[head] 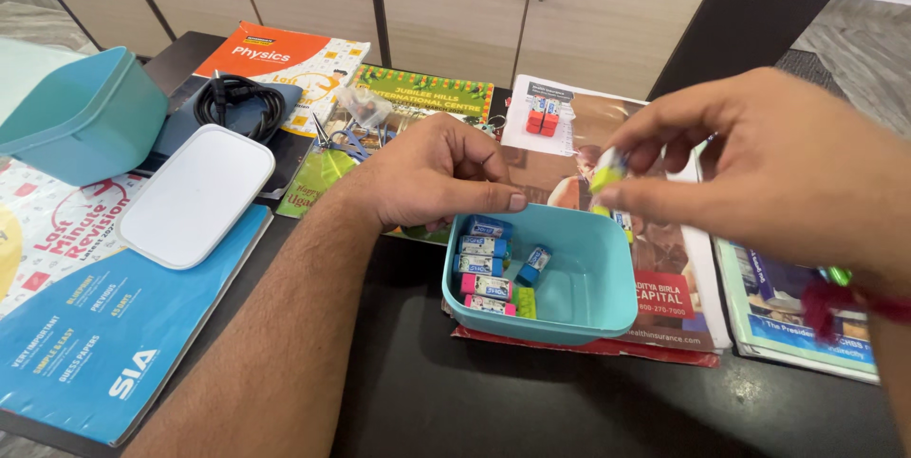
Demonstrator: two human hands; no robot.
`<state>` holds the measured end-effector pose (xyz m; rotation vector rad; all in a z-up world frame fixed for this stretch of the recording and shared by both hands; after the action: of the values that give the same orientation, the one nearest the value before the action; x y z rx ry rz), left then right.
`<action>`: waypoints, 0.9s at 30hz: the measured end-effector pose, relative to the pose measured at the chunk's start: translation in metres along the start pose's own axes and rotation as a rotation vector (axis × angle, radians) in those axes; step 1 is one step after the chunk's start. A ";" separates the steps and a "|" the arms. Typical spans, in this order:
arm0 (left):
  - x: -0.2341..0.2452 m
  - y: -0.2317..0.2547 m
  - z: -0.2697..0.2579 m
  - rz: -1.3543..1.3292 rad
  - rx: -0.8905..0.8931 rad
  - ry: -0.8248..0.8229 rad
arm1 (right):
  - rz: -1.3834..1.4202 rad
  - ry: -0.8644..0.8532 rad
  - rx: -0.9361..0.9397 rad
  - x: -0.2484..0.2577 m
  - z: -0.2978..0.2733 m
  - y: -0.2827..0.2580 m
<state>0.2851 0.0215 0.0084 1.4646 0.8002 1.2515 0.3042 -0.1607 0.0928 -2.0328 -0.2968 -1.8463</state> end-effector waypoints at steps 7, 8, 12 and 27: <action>-0.002 0.001 0.000 -0.032 -0.030 -0.025 | -0.134 -0.076 0.250 -0.038 -0.026 -0.069; -0.002 0.000 0.000 -0.026 -0.023 -0.018 | -0.249 -0.050 0.296 -0.043 -0.025 -0.076; -0.001 0.000 0.001 -0.026 -0.025 -0.010 | -0.368 -0.017 0.328 -0.054 -0.026 -0.075; 0.000 -0.001 0.001 -0.026 -0.007 0.002 | -0.312 -0.132 0.247 -0.057 -0.027 -0.062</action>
<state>0.2857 0.0216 0.0072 1.4437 0.8128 1.2350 0.2481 -0.1103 0.0465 -2.0240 -0.8779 -1.7415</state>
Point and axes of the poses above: each hand's wrist, its own z-axis towards the middle knuckle, its own x-axis out of the back of the hand, y = z × x, the point moved 10 cm from there along z, towards the middle knuckle, and after that the axes turned 5 degrees about -z, right-handed, at the moved point
